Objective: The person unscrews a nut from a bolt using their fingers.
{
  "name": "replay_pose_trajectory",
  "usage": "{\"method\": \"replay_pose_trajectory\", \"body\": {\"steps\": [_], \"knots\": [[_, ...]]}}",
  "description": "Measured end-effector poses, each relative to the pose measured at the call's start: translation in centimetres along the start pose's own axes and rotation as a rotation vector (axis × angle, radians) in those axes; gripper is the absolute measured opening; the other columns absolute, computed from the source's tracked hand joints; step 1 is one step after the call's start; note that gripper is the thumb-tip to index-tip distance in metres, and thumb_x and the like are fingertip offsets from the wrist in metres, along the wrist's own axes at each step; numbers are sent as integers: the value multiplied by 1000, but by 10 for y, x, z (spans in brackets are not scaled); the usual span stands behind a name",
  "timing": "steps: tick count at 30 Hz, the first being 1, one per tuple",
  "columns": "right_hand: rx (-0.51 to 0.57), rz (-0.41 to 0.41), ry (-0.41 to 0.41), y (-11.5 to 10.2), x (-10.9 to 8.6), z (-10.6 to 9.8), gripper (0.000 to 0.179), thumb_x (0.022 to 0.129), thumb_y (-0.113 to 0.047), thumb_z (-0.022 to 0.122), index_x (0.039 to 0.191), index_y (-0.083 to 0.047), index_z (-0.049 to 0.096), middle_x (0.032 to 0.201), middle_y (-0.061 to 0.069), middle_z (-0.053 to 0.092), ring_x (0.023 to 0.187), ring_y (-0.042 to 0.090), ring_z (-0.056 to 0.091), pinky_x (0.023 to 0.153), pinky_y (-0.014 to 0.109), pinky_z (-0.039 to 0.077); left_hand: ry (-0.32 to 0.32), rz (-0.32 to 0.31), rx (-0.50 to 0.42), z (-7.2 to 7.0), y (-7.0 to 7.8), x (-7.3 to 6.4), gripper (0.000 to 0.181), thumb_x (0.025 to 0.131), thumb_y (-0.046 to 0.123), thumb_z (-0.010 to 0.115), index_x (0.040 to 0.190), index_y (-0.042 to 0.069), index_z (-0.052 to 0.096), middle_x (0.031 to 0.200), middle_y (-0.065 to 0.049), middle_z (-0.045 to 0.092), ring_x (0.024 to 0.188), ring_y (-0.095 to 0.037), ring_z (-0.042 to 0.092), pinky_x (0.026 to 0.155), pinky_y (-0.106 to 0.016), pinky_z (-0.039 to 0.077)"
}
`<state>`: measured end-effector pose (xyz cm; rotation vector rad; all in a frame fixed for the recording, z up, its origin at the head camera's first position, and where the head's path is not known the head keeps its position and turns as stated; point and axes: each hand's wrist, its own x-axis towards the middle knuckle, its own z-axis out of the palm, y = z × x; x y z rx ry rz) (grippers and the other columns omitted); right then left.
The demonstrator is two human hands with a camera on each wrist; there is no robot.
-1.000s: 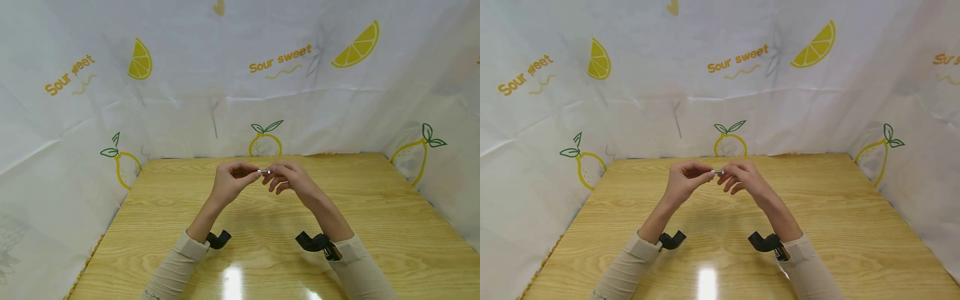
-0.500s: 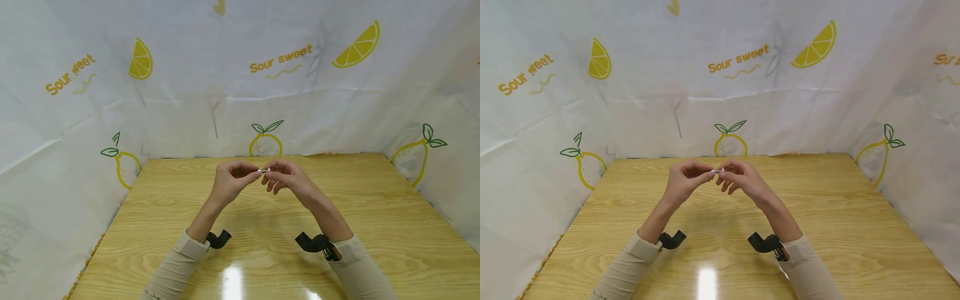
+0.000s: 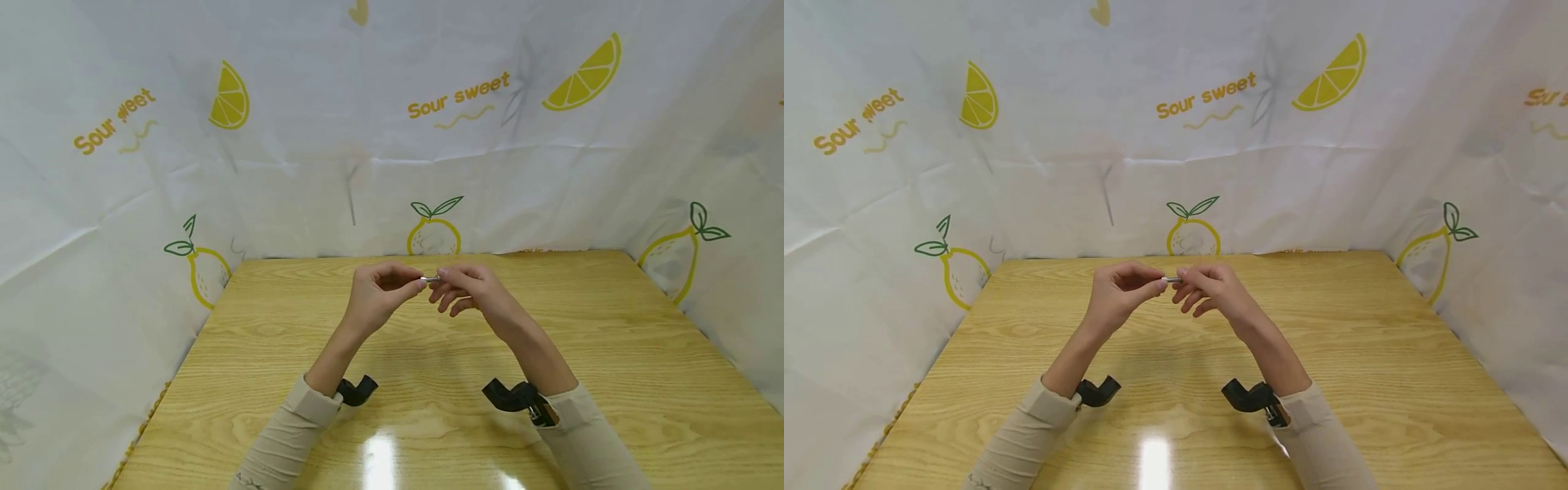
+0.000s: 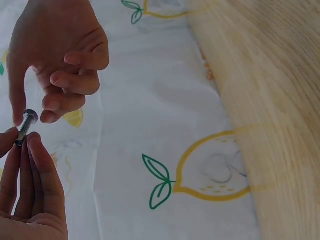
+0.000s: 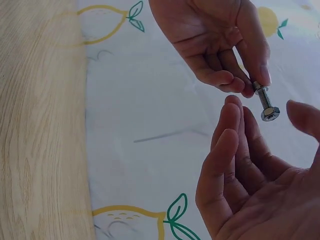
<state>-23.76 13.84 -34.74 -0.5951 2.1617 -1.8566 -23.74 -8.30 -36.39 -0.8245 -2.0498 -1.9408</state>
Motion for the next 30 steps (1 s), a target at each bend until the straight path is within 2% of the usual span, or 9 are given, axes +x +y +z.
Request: {"method": "replay_pose_trajectory", "body": {"steps": [4,6,8,13,18,20,25,27,30], "knots": [[0,65,9,0,2,0,44,109,-38,51,96,-1,71,84,0,75,73,15,70,68,29,60,0,-2,-3,1,0,0,12,90,3,77,99,-4,78,97,-23,76,82,-34,76,75,-29,64],[2,78,9,1,2,0,44,110,-38,50,95,-1,70,82,-1,74,72,14,69,68,29,60,-2,-2,-7,1,0,0,12,90,3,77,100,-4,78,97,-24,76,83,-37,76,75,-30,64],[7,78,9,1,2,0,42,110,-36,50,94,-2,70,82,-1,73,72,14,69,68,29,60,-5,-2,-9,1,0,0,12,90,3,77,100,-4,78,97,-24,76,83,-34,77,75,-31,64],[39,35,4,1,1,-1,26,107,-28,55,98,-9,70,85,-2,72,75,14,68,70,29,60,-7,0,-9,1,0,1,11,90,2,77,99,-5,77,97,-24,76,82,-29,77,75,-30,64],[68,-66,-3,3,0,-2,9,104,-15,61,108,-13,68,93,-2,72,80,15,69,69,29,60,8,-8,-16,1,-1,1,12,90,3,77,99,-5,78,96,-22,77,84,-43,75,74,-29,64],[72,-110,2,4,-1,-2,12,102,-9,62,111,-15,68,95,-3,72,81,16,70,69,30,60,13,-15,-18,1,-1,1,13,90,3,78,100,-5,78,97,-21,77,85,-41,76,75,-29,64],[76,-166,20,6,-1,-2,24,98,-2,66,117,-16,67,98,0,73,80,17,71,67,29,59,28,-25,-8,1,-1,1,13,90,4,78,101,-4,78,98,-22,77,82,-18,77,76,-28,64],[71,-165,24,5,-1,-2,28,97,-1,66,123,-13,65,100,0,74,80,16,71,67,29,59,34,-28,-8,1,0,1,13,90,4,78,101,-4,78,98,-23,77,82,-18,77,76,-28,64],[58,-132,28,3,-1,-2,26,101,-8,63,126,-9,63,102,-1,76,80,17,72,67,29,59,37,-30,-11,1,1,1,13,90,4,78,100,-4,78,98,-23,76,82,-25,77,76,-28,64]]}}
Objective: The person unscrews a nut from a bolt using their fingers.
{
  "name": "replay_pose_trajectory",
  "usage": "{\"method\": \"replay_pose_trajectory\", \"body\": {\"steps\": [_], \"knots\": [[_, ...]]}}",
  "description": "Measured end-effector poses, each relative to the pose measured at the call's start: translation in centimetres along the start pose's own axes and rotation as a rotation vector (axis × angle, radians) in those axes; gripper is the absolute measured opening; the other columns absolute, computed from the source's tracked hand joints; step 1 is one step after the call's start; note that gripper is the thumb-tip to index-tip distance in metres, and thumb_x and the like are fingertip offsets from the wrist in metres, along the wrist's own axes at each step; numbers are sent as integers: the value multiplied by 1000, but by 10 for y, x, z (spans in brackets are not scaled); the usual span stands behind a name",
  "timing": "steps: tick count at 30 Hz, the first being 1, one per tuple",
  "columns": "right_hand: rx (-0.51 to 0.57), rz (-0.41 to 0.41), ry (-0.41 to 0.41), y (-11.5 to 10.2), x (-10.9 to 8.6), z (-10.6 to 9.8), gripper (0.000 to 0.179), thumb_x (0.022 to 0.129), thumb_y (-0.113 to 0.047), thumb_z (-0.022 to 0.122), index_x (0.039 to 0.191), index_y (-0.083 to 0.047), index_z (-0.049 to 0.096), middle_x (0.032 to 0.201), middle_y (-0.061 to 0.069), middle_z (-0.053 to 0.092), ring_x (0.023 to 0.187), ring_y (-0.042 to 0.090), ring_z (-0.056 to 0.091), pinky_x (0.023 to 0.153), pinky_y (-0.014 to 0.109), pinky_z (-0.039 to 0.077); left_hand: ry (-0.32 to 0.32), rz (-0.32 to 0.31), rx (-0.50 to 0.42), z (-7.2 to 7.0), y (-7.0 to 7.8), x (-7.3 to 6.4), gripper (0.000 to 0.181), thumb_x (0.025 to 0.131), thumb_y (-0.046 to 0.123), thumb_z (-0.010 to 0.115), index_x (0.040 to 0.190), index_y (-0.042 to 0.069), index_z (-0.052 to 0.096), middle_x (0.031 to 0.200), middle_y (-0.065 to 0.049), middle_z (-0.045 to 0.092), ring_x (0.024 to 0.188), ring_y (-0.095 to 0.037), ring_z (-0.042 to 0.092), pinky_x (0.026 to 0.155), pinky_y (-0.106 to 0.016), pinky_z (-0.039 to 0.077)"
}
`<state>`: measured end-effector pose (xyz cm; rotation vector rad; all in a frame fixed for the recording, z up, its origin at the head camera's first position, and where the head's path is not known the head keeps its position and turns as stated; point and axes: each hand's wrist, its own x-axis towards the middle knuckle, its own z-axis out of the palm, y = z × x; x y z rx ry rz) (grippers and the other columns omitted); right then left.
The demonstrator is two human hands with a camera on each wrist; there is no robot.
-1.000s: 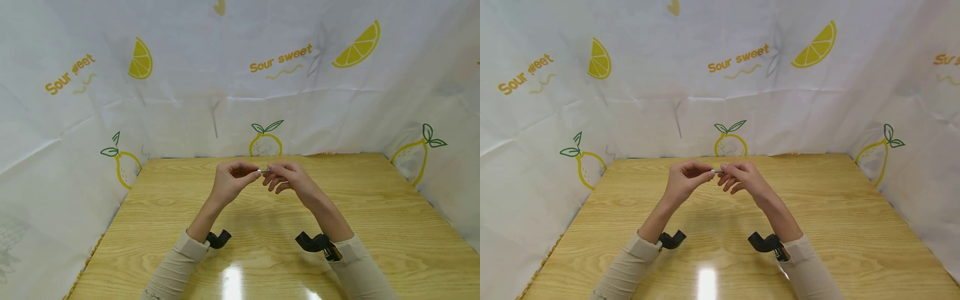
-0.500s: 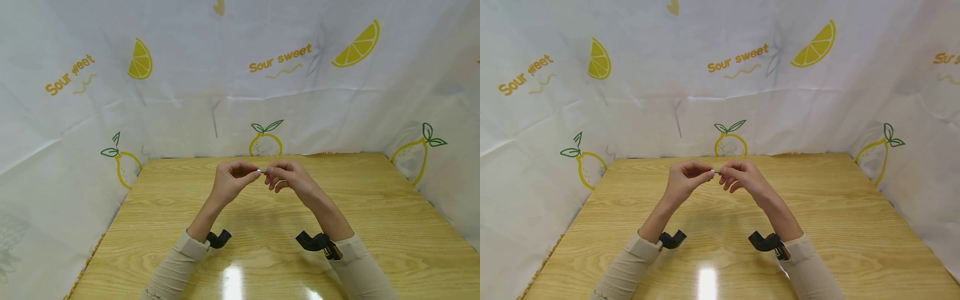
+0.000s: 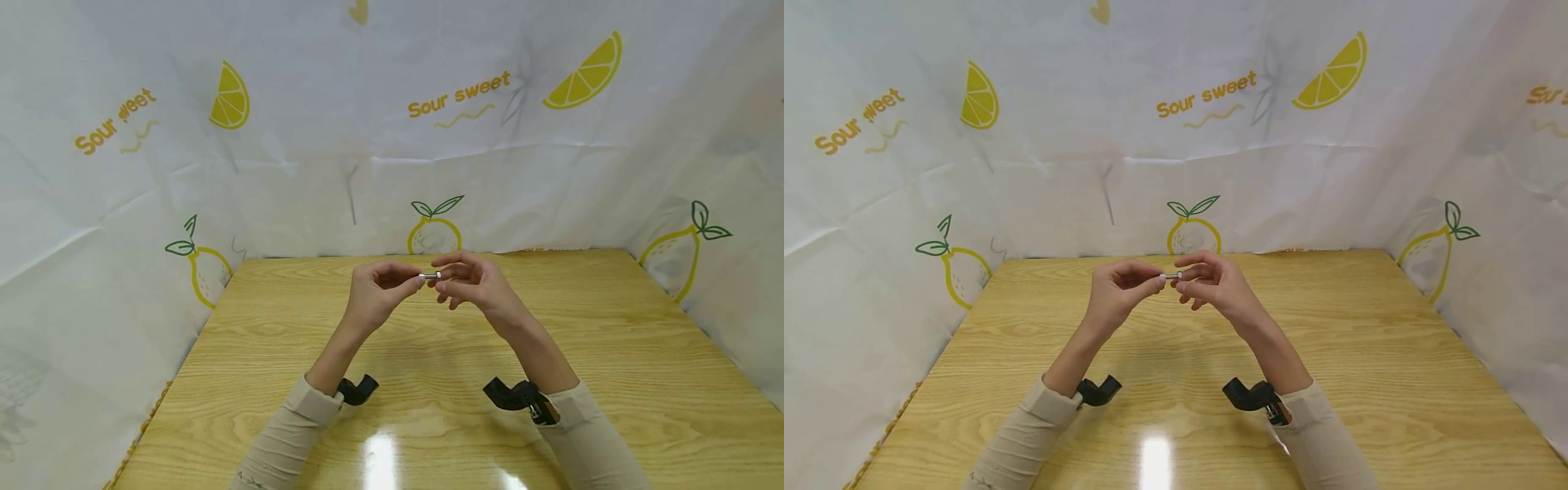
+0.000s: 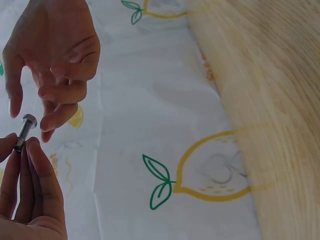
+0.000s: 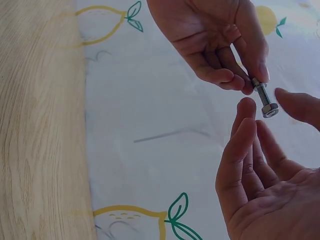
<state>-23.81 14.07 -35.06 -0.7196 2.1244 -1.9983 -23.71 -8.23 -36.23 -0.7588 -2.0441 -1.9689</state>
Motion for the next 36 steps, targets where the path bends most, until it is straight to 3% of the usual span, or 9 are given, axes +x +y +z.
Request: {"method": "replay_pose_trajectory", "body": {"steps": [3,6,10,16,22,25,27,32,36], "knots": [[-8,64,-1,-2,1,0,20,106,-22,56,117,-8,67,96,-2,76,78,15,71,67,29,60,-6,1,-3,0,0,0,12,90,4,78,100,-4,78,97,-23,76,81,-20,77,76,-28,64],[2,140,-8,-3,2,1,34,109,-34,50,103,-7,70,84,-2,73,72,13,69,64,28,59,-13,4,-4,1,0,0,12,90,3,77,99,-5,77,97,-24,76,79,-8,74,75,-27,64],[15,189,-25,-3,2,2,45,110,-40,48,91,-6,70,71,-3,68,62,11,64,54,23,52,-18,4,-9,1,-1,0,12,90,2,77,99,-5,77,97,-24,76,78,-8,74,74,-26,63],[32,167,-38,-2,2,3,31,109,-31,52,93,-11,70,77,-4,69,65,11,64,55,23,52,-15,2,-6,0,-1,-1,11,90,3,77,98,-4,78,96,-23,76,79,-20,76,74,-27,63],[26,93,-42,0,1,2,12,106,-20,57,109,-12,66,91,-2,71,74,15,68,62,28,58,-3,-3,-4,0,0,-1,12,90,4,77,100,-3,78,97,-22,76,84,-41,75,73,-26,63],[48,45,-36,1,0,2,11,104,-12,60,114,-13,66,94,-1,74,75,16,69,64,29,59,-4,5,-14,-1,0,-1,12,90,3,77,100,-4,77,98,-23,76,87,-47,73,74,-26,63],[65,15,-32,1,0,2,15,102,-7,62,115,-12,66,97,-3,76,77,15,70,64,28,59,-6,10,-15,-1,0,-1,12,90,3,77,100,-5,77,98,-24,76,85,-41,75,75,-27,64],[80,-43,-7,1,-2,1,19,99,-2,64,117,-8,66,98,-5,75,80,14,71,65,28,58,-12,13,-14,-1,0,0,13,91,3,77,101,-5,77,98,-24,76,81,-11,75,76,-29,64],[112,-52,25,0,-2,2,17,101,-4,63,117,-8,69,100,-4,73,82,13,71,66,27,59,-12,10,-15,-1,-1,0,13,91,3,77,100,-5,77,98,-24,76,80,-6,74,75,-27,64]]}}
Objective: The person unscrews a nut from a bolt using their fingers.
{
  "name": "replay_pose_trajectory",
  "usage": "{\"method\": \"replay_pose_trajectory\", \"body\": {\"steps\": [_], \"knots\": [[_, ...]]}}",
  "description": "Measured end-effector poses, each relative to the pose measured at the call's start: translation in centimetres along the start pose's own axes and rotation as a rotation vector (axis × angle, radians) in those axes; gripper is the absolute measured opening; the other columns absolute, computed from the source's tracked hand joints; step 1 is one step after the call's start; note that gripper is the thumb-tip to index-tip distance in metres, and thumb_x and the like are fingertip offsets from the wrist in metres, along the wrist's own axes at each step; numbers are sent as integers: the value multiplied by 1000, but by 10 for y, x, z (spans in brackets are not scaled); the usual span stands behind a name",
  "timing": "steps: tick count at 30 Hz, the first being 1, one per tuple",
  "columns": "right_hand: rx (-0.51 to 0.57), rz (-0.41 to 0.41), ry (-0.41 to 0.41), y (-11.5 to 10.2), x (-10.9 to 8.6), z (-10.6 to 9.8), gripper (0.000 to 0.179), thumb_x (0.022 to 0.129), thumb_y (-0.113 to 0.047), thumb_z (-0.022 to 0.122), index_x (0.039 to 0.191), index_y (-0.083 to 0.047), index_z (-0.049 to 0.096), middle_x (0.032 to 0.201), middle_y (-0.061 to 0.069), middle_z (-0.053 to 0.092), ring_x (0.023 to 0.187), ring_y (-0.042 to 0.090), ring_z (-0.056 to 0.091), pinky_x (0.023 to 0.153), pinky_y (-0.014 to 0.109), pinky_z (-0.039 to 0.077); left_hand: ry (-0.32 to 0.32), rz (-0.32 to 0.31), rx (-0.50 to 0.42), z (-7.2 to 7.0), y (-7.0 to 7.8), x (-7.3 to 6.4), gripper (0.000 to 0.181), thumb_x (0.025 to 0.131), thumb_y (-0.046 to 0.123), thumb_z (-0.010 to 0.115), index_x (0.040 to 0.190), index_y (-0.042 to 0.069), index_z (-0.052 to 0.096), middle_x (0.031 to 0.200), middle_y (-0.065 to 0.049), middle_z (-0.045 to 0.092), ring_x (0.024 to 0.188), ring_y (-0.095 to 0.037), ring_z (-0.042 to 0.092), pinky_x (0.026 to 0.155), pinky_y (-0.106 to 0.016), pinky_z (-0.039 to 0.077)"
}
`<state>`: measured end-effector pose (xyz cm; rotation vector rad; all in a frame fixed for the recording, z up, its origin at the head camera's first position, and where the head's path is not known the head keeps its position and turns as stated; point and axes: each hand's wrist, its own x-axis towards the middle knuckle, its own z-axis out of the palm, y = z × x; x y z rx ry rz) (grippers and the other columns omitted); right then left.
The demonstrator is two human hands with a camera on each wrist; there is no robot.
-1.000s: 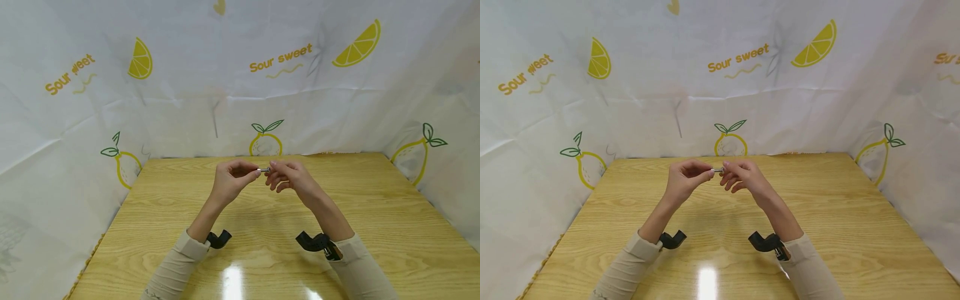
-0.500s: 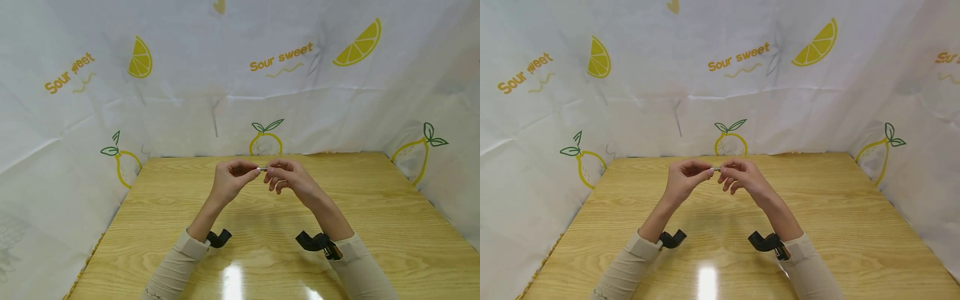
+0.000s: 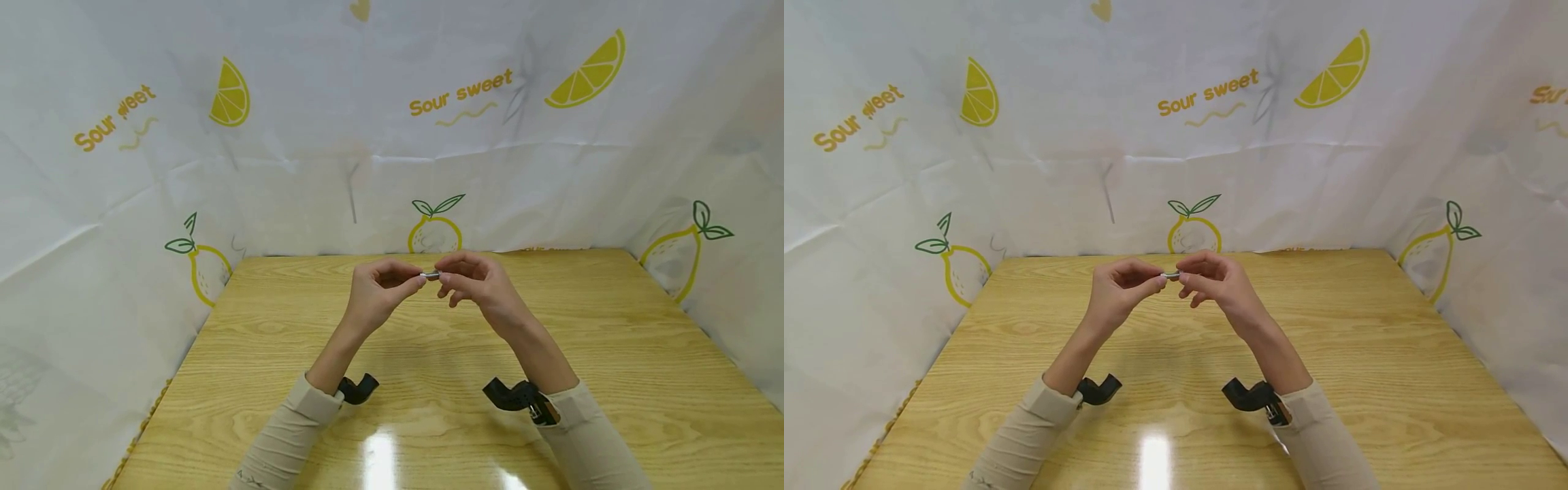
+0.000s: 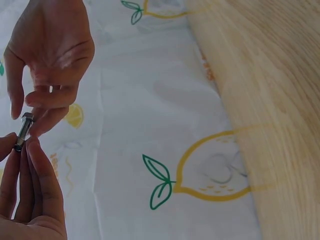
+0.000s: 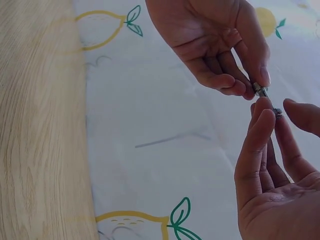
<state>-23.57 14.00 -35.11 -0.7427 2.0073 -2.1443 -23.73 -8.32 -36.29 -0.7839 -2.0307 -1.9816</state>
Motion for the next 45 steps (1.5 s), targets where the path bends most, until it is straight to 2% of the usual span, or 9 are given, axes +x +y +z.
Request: {"method": "replay_pose_trajectory", "body": {"steps": [7,14,18,24,28,30,33,35,45], "knots": [[54,18,17,-1,1,0,21,100,-3,65,116,-16,71,101,-5,76,80,12,73,67,26,60,2,3,-2,0,0,0,13,90,3,77,100,-6,77,98,-25,75,78,-7,74,74,-27,64],[31,56,-49,2,3,-1,19,100,-2,64,116,-11,71,95,-2,79,73,12,70,65,26,57,9,14,-3,0,-1,0,12,90,2,77,99,-6,77,96,-26,75,80,-18,76,74,-28,64],[12,51,-51,2,2,0,16,99,-2,66,112,-11,71,91,-3,75,70,13,62,63,26,51,4,23,-7,0,-2,0,11,90,1,77,98,-6,77,96,-26,75,78,-12,75,74,-28,64],[17,27,-25,1,0,-1,17,100,-3,65,111,-13,73,95,-4,72,83,12,68,75,27,58,-5,20,5,1,-3,1,12,90,1,77,99,-6,77,96,-26,75,78,-6,74,74,-28,64],[26,20,-7,1,1,-1,17,101,-3,64,111,-13,74,98,-5,73,89,11,70,83,27,60,-4,17,10,1,-2,1,12,90,3,77,99,-5,77,97,-25,75,81,-23,77,75,-28,64],[37,13,3,1,1,-1,17,100,-1,65,111,-11,73,99,-5,74,91,12,69,85,28,60,-3,15,10,1,-3,1,12,90,3,77,99,-5,77,97,-24,76,81,-26,77,75,-28,64],[52,1,6,2,1,-1,19,98,2,66,113,-7,72,103,-5,75,93,12,70,87,28,61,-4,12,9,1,-3,1,12,90,3,78,99,-4,78,97,-24,76,81,-26,77,75,-28,64],[66,-1,1,2,0,-1,20,97,4,66,115,-4,71,104,-4,75,94,12,72,87,28,61,-4,14,17,1,-4,1,12,90,3,78,99,-4,78,96,-23,76,80,-20,76,74,-28,64],[85,18,-13,0,0,-1,19,99,1,66,117,0,71,106,-2,75,97,13,73,92,29,61,-6,27,27,1,-4,1,11,90,2,78,98,-4,77,95,-23,76,82,-40,75,73,-27,64]]}}
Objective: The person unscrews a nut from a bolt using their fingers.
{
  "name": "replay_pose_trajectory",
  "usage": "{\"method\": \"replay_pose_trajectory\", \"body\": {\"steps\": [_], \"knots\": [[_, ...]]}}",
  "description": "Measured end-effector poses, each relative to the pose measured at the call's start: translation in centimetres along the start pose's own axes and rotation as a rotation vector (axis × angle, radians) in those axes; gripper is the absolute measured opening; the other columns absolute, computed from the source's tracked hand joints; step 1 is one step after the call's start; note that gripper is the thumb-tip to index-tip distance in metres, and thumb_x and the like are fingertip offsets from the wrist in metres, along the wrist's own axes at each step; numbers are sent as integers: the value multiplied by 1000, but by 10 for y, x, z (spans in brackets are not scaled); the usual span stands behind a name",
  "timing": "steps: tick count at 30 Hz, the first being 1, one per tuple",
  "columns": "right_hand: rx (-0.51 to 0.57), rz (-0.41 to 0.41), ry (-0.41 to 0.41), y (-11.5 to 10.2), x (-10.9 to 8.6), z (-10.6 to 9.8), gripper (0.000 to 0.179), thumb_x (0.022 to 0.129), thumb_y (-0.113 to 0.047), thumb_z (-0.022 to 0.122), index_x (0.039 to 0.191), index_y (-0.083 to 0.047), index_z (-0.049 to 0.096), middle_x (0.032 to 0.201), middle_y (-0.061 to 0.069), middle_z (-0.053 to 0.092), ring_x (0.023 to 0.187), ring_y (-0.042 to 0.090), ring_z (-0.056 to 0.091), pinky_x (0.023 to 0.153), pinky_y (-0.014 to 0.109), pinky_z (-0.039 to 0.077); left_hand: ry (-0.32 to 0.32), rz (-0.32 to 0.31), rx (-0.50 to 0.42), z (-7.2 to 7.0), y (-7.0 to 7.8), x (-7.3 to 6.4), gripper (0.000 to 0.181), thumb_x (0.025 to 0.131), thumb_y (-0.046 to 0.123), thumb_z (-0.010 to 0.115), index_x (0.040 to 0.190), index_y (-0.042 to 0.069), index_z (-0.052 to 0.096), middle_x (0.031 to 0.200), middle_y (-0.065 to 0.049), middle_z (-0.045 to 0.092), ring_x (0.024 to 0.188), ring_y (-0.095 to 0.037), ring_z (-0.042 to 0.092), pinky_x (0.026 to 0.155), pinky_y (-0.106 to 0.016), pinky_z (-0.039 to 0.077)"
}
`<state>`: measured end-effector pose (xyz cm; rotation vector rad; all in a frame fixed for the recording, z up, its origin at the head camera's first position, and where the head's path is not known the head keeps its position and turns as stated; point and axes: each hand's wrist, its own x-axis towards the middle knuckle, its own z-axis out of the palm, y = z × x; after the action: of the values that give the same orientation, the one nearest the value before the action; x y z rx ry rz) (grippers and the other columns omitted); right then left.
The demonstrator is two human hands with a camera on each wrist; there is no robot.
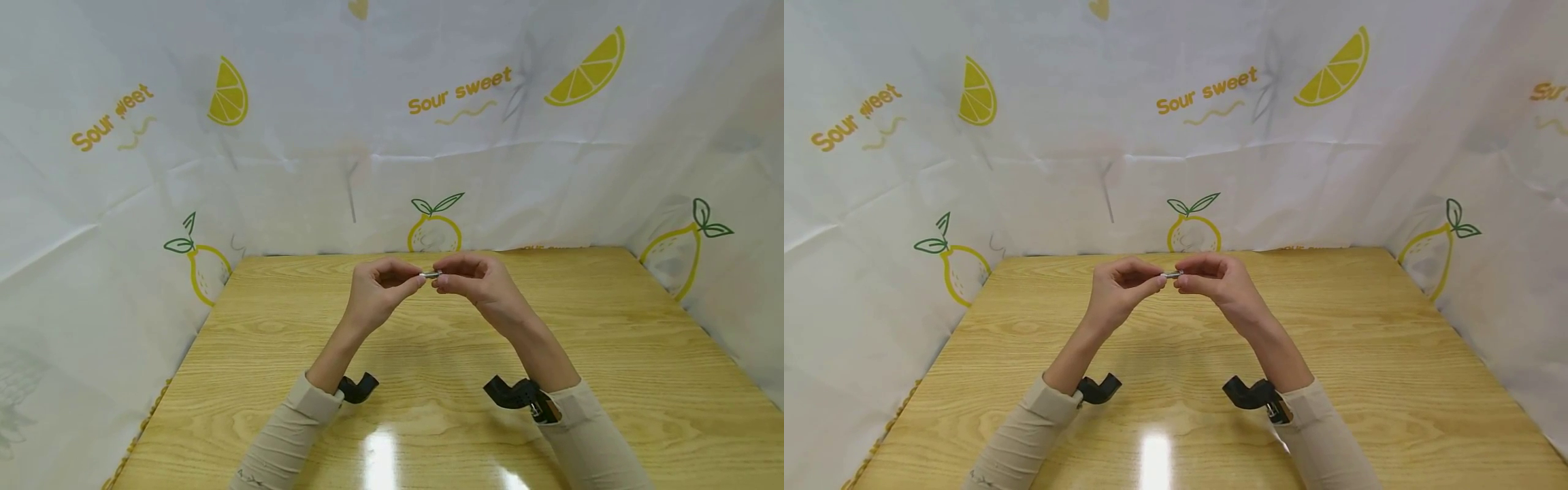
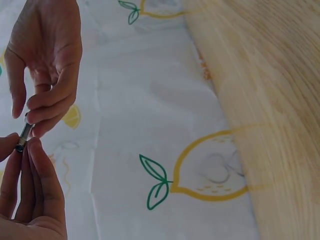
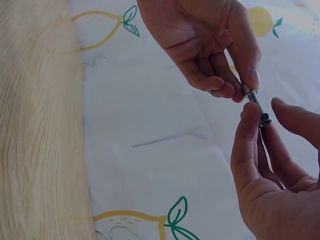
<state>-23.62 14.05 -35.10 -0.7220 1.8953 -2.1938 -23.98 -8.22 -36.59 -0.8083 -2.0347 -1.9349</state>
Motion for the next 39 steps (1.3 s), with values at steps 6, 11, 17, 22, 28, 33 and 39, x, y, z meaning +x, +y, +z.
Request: {"method": "replay_pose_trajectory", "body": {"steps": [6,11,17,22,28,33,39], "knots": [[13,-13,34,-1,0,2,15,99,0,67,112,-2,73,106,-2,75,96,13,73,95,30,60,-5,8,-7,0,0,0,10,90,1,77,98,-5,77,95,-24,76,80,-37,75,72,-27,64],[3,-47,34,0,0,2,17,96,4,68,111,-2,75,107,-2,76,98,14,71,94,28,59,-1,-3,-11,0,1,0,11,90,3,77,98,-4,78,95,-24,76,78,-11,75,73,-27,64],[26,-82,19,1,0,2,21,94,9,68,110,-3,76,110,-1,77,103,14,70,93,26,59,1,-5,-5,0,2,0,11,91,4,77,98,-4,78,95,-23,76,80,-18,76,75,-29,64],[44,-121,15,1,1,3,19,95,9,67,110,-1,74,108,0,77,101,17,71,93,27,59,1,-9,-8,0,2,-1,11,90,4,77,99,-4,78,96,-23,76,81,-20,77,75,-30,64],[22,-94,16,0,1,2,20,97,6,66,113,-3,73,108,0,76,101,15,73,95,31,61,-2,-1,-6,1,3,-1,11,90,3,77,99,-4,77,96,-23,76,79,-11,75,74,-28,64],[-47,72,-5,-2,1,-1,17,101,-4,65,115,4,69,98,0,78,89,14,76,84,31,64,11,2,5,1,2,-1,10,90,3,77,98,-4,78,95,-23,76,79,-7,74,75,-27,63],[-92,145,-6,-2,2,-2,14,102,-7,64,109,4,69,88,0,77,78,11,74,74,28,64,9,-3,29,1,1,-1,10,90,3,77,98,-4,77,96,-23,76,79,-6,74,75,-27,64]]}}
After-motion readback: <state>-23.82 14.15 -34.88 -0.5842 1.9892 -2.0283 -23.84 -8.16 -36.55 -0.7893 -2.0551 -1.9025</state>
